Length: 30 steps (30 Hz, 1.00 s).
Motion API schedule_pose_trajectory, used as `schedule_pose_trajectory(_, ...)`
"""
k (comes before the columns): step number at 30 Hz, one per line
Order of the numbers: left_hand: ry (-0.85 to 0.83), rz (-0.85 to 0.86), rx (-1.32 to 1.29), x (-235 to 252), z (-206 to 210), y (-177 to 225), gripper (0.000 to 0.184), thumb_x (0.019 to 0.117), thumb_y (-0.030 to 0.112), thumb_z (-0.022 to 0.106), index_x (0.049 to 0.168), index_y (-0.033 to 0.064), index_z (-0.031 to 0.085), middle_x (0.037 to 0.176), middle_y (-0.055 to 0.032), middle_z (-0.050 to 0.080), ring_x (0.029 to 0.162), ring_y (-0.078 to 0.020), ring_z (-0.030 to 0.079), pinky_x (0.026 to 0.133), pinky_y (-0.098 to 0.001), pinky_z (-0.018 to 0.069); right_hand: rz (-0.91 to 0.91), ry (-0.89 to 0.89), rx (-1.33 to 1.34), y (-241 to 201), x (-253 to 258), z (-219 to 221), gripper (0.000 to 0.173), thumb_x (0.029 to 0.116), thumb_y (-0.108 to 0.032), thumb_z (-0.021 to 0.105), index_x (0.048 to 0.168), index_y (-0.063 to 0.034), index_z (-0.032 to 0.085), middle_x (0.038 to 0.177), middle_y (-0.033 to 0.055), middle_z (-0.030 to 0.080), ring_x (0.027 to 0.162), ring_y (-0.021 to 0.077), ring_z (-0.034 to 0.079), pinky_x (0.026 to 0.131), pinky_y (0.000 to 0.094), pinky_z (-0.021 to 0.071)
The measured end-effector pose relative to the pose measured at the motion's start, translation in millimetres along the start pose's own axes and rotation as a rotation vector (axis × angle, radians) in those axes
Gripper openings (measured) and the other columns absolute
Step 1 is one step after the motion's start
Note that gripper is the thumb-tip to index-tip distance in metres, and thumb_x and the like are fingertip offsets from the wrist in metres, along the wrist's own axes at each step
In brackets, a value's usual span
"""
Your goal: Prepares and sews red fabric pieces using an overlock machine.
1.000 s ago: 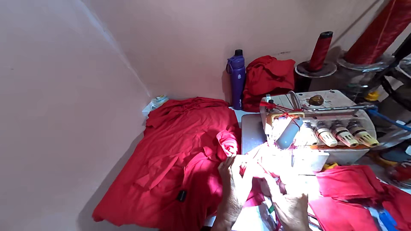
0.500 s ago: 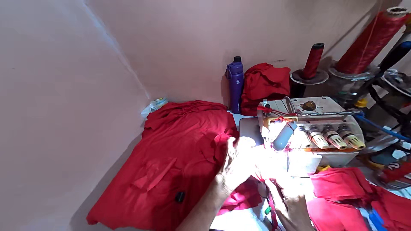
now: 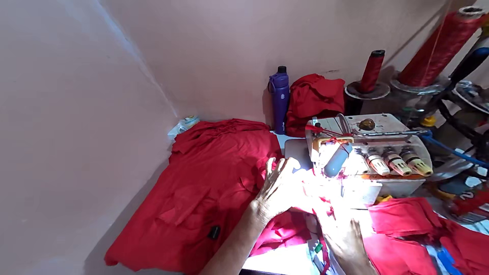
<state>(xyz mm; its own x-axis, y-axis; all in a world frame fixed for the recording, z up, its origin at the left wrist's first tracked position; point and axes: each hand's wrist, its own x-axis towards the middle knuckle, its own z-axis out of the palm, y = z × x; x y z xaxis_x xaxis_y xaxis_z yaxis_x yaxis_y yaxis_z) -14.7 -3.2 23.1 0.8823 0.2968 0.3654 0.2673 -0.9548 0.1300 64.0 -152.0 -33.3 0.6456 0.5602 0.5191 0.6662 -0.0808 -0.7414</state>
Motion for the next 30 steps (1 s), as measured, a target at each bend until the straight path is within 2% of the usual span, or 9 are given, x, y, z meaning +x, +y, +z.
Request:
schedule_pose_trajectory(3, -0.075, 0.057, -0.196, 1, -2, 2, 0.030, 0.0961, 0.027, 0.057, 0.113, 0.0107, 0.076, 0.124, -0.0142, 0.066, 0.124, -0.0327, 0.057, 0.105, -0.0622, 0.0350, -0.027, 0.045, 0.103, -2, 4, -2, 0.023, 0.0922, -0.017, 0.064, 0.101, 0.0007, 0.076, 0.094, 0.0135, 0.074, 0.086, 0.0153, 0.071, 0.077, 0.0295, 0.0568)
schedule_pose_trajectory(6, -0.011, 0.111, -0.244, -2, 1, -2, 0.026, 0.0905, 0.025, 0.064, 0.109, 0.0127, 0.077, 0.120, -0.0122, 0.068, 0.120, -0.0305, 0.060, 0.102, -0.0592, 0.0392, -0.006, 0.016, 0.226, 0, -4, -7, 0.022, 0.0920, -0.020, 0.063, 0.092, -0.0006, 0.072, 0.075, 0.0005, 0.065, 0.062, -0.0040, 0.056, 0.058, 0.0121, 0.0463)
schedule_pose_trajectory(10, 0.054, 0.132, -0.119, -2, 9, -4, 0.027, 0.0897, 0.032, 0.062, 0.105, 0.0164, 0.078, 0.117, -0.0109, 0.069, 0.120, -0.0307, 0.062, 0.108, -0.0657, 0.0324, 0.089, -0.105, 0.382, 6, -26, -12, 0.013, 0.0950, -0.008, 0.061, 0.093, 0.0041, 0.067, 0.078, 0.0031, 0.063, 0.057, -0.0039, 0.056, 0.053, 0.0128, 0.0493)
schedule_pose_trajectory(16, 0.012, 0.059, -0.009, 15, 14, -11, 0.030, 0.0945, 0.034, 0.061, 0.106, 0.0116, 0.077, 0.118, -0.0133, 0.069, 0.117, -0.0312, 0.063, 0.110, -0.0649, 0.0301, 0.076, -0.001, 0.339, 12, -18, -1, 0.017, 0.0951, -0.011, 0.062, 0.094, 0.0056, 0.069, 0.084, 0.0064, 0.066, 0.073, -0.0047, 0.059, 0.067, 0.0102, 0.0488)
schedule_pose_trajectory(19, 0.067, 0.041, 0.004, 20, 11, -19, 0.025, 0.0923, 0.028, 0.065, 0.104, 0.0100, 0.077, 0.118, -0.0149, 0.067, 0.116, -0.0335, 0.062, 0.107, -0.0652, 0.0338, 0.027, 0.009, 0.300, 13, 4, 2, 0.024, 0.0968, -0.013, 0.063, 0.106, 0.0058, 0.073, 0.099, 0.0128, 0.074, 0.092, 0.0040, 0.068, 0.084, 0.0181, 0.0545)
schedule_pose_trajectory(21, 0.156, 0.086, 0.000, 17, 2, -16, 0.023, 0.0901, 0.028, 0.065, 0.096, 0.0104, 0.077, 0.115, -0.0124, 0.069, 0.115, -0.0316, 0.062, 0.104, -0.0635, 0.0369, 0.075, -0.025, 0.274, 12, 19, 1, 0.023, 0.0949, -0.014, 0.065, 0.107, 0.0042, 0.073, 0.099, 0.0135, 0.073, 0.091, 0.0092, 0.068, 0.082, 0.0250, 0.0543)
schedule_pose_trajectory(24, 0.162, 0.186, -0.008, 5, -21, 1, 0.027, 0.0861, 0.036, 0.065, 0.091, 0.0117, 0.078, 0.110, -0.0091, 0.069, 0.115, -0.0294, 0.062, 0.102, -0.0616, 0.0370, 0.010, -0.128, 0.321, 17, 22, -4, 0.026, 0.0922, -0.019, 0.068, 0.111, -0.0024, 0.075, 0.107, 0.0086, 0.074, 0.098, 0.0061, 0.069, 0.084, 0.0229, 0.0564)
schedule_pose_trajectory(28, 0.039, 0.271, -0.110, -3, -22, 12, 0.036, 0.0860, 0.039, 0.060, 0.100, 0.0107, 0.076, 0.111, -0.0098, 0.072, 0.116, -0.0277, 0.063, 0.104, -0.0569, 0.0385, -0.089, -0.135, 0.390, 11, 0, -10, 0.020, 0.0911, -0.020, 0.067, 0.096, -0.0011, 0.072, 0.079, -0.0021, 0.065, 0.065, -0.0086, 0.052, 0.060, 0.0082, 0.0440)
schedule_pose_trajectory(30, -0.035, 0.271, -0.172, -2, -17, 8, 0.041, 0.0874, 0.039, 0.061, 0.108, 0.0067, 0.075, 0.119, -0.0146, 0.071, 0.124, -0.0315, 0.061, 0.109, -0.0580, 0.0357, -0.040, -0.118, 0.396, 13, -8, -14, 0.022, 0.0935, -0.019, 0.069, 0.099, 0.0021, 0.074, 0.088, 0.0029, 0.068, 0.070, -0.0078, 0.057, 0.064, 0.0075, 0.0486)
